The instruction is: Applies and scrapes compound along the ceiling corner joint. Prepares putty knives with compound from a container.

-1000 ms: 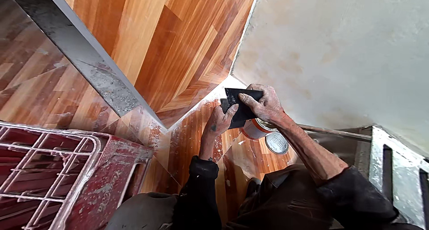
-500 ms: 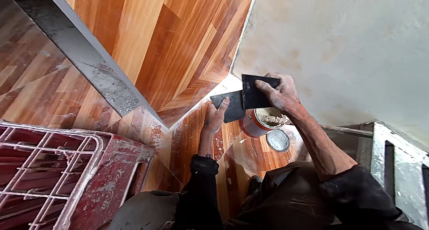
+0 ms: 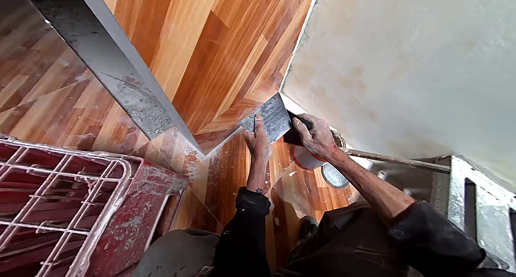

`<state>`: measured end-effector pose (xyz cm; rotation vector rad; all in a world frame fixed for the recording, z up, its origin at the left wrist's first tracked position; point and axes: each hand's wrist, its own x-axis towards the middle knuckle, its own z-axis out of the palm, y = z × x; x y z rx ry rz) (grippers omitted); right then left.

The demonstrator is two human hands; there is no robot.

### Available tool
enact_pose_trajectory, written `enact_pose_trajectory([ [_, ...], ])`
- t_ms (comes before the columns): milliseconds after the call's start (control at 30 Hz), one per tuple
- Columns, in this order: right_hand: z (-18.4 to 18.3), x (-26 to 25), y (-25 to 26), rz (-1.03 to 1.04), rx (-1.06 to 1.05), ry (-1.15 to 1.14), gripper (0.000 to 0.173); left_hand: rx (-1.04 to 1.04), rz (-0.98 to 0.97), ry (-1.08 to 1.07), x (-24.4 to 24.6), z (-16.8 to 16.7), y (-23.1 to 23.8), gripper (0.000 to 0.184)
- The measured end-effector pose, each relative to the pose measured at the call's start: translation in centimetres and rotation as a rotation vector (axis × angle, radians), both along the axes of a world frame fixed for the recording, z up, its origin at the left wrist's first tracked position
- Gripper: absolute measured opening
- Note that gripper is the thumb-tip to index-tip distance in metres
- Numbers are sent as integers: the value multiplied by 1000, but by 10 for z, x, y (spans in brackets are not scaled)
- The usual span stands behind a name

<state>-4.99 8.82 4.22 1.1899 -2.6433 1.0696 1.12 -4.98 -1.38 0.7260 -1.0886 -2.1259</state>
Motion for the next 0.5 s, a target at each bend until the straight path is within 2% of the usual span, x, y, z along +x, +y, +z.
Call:
enact_pose_trajectory([
  [67, 2, -11, 5, 88, 151, -78, 28, 7, 11, 22, 0, -1, -7, 45],
  [133, 11, -15, 13, 39, 211, -82, 31, 2, 17, 52, 0, -3, -10, 47],
  [267, 26, -1, 13, -114, 66, 203, 28, -105, -66, 31, 5, -6, -5, 54],
  [333, 22, 11, -4, -62, 60, 326, 26, -206, -124, 47, 4, -10, 2, 48],
  [400, 16, 22, -23, -13, 57, 398, 25, -307, -148, 66, 1, -8, 13, 34],
  [500, 13, 19, -29, -59, 129, 355, 30, -350, -164, -2, 6, -3, 23, 30],
])
